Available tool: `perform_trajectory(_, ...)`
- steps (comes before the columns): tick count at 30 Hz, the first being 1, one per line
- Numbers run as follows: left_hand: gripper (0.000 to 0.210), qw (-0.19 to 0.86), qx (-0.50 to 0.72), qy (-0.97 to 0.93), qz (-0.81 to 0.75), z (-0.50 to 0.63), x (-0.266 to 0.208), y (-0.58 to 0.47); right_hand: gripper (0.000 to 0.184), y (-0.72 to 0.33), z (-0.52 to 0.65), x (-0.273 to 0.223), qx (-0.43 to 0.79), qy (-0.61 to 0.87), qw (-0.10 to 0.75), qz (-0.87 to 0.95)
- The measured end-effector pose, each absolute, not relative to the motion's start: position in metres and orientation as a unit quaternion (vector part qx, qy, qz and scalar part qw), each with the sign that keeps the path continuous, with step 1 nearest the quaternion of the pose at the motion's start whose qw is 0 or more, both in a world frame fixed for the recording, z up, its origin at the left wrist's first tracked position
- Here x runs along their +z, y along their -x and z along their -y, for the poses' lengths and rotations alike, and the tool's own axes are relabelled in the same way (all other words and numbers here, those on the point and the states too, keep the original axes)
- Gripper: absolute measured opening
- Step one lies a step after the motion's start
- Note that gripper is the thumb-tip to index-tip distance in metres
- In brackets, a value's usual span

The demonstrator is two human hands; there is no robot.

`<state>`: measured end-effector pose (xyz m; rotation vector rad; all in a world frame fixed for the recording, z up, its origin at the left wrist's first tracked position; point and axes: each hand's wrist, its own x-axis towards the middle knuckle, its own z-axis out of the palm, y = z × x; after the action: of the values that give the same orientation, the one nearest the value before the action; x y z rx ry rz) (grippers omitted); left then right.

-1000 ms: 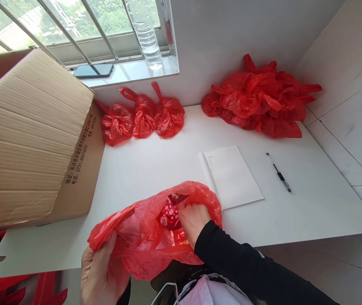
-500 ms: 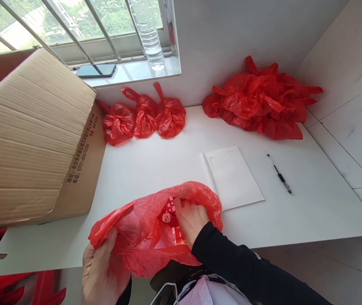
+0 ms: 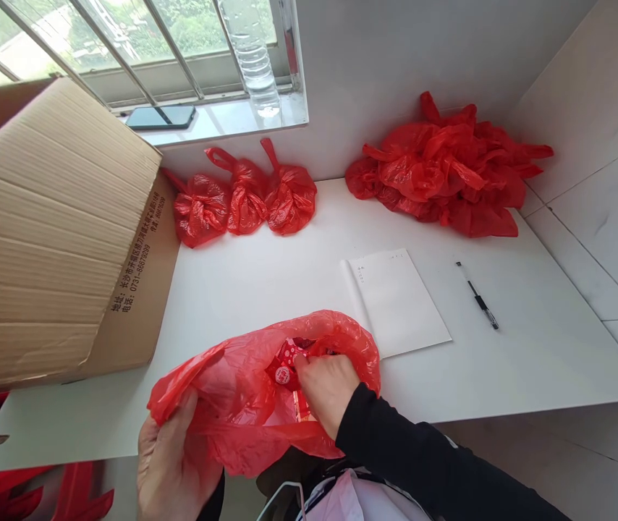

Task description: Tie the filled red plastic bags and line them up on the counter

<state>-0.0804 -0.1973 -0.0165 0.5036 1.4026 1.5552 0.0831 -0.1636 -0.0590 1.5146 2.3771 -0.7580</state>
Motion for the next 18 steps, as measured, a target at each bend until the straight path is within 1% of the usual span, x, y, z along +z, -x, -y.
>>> perform_trajectory(6, 0.026, 0.468, 0.636, -0.2, -0.58, 0.198, -0.017, 0.079, 0.022, -0.114, 0.166, -0.047, -0.247, -0.51, 0.161, -0.808)
perform_trajectory(11, 0.015, 0.499, 0.63, -0.238, -0.546, 0.202, -0.02, 0.078, 0.028, -0.113, 0.17, -0.054, -0.266, -0.465, 0.183, -0.824)
perform_trajectory(14, 0.013, 0.503, 0.628, -0.251, -0.538, 0.205, -0.021, 0.079, 0.025, -0.112, 0.17, -0.055, -0.27, -0.46, 0.184, -0.825)
perform_trajectory(18, 0.015, 0.488, 0.637, -0.246, -0.544, 0.203, -0.018, 0.079, 0.026, -0.117, 0.17, -0.05, -0.279, -0.465, 0.166, -0.824)
